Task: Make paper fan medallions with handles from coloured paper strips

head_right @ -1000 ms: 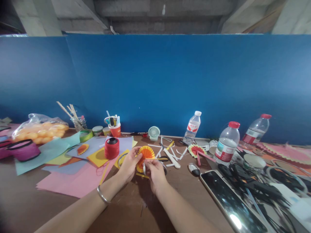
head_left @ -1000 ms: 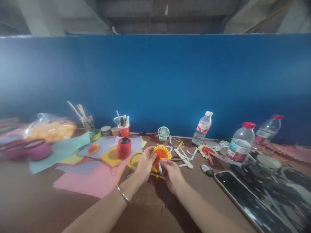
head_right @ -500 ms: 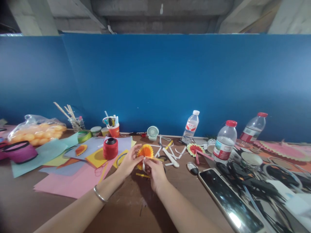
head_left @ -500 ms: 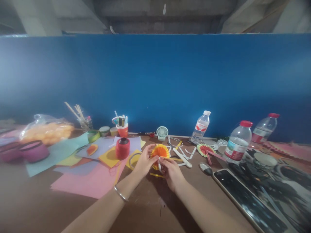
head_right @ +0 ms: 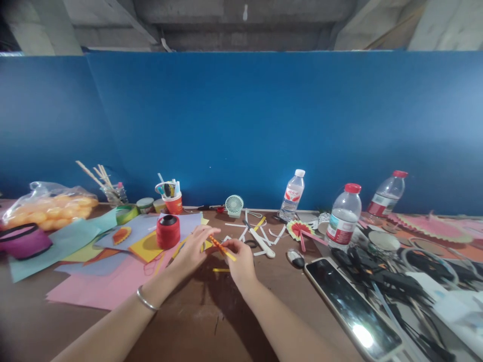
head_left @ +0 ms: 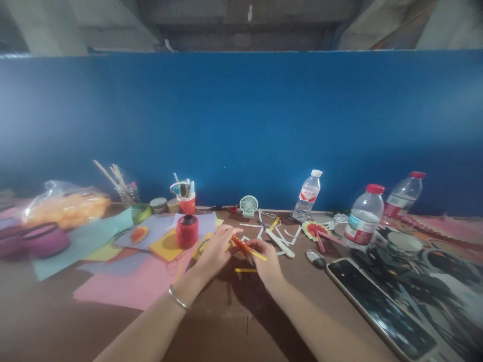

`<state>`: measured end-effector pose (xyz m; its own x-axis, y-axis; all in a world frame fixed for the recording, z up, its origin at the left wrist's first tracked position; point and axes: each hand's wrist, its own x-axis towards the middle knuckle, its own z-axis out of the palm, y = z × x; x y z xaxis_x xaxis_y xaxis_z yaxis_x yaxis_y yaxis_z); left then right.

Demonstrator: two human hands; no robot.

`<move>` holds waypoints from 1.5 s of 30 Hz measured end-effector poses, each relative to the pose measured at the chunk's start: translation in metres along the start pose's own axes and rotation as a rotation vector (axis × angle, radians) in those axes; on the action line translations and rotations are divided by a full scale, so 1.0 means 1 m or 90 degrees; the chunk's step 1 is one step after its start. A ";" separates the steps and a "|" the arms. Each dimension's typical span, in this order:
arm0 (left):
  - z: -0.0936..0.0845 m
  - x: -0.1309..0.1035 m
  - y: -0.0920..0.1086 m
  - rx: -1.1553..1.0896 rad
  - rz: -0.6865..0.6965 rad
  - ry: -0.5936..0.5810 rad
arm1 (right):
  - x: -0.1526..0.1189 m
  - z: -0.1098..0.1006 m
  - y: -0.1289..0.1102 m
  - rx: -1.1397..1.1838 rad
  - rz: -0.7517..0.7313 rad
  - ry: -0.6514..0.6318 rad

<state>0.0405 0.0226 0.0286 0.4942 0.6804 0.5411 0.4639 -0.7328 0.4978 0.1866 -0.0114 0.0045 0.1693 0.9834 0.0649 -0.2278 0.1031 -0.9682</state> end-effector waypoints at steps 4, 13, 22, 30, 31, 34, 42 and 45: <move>-0.005 0.002 -0.009 -0.200 -0.115 -0.058 | 0.002 -0.002 -0.005 -0.008 0.050 -0.027; -0.002 0.004 -0.015 -0.468 -0.214 -0.117 | 0.005 -0.007 -0.007 0.057 0.124 -0.097; -0.005 0.003 -0.009 -0.525 -0.270 -0.114 | 0.000 -0.004 -0.012 0.075 0.126 -0.132; -0.002 0.002 -0.007 -0.584 -0.273 -0.130 | -0.001 -0.003 -0.010 0.069 0.171 -0.135; 0.000 0.001 -0.007 -0.585 -0.276 -0.131 | 0.000 -0.003 -0.010 0.069 0.174 -0.135; 0.003 0.000 -0.010 -0.584 -0.280 -0.128 | 0.000 -0.004 -0.009 0.070 0.180 -0.137; 0.005 -0.001 -0.007 -0.611 -0.283 -0.100 | -0.001 -0.003 -0.009 0.072 0.170 -0.134; 0.007 -0.001 -0.005 -0.630 -0.294 -0.088 | -0.001 -0.001 -0.011 0.065 0.164 -0.127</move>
<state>0.0425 0.0258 0.0207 0.5320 0.8390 0.1137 -0.1391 -0.0459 0.9892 0.1903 -0.0140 0.0147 -0.0948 0.9878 -0.1234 -0.3359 -0.1484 -0.9301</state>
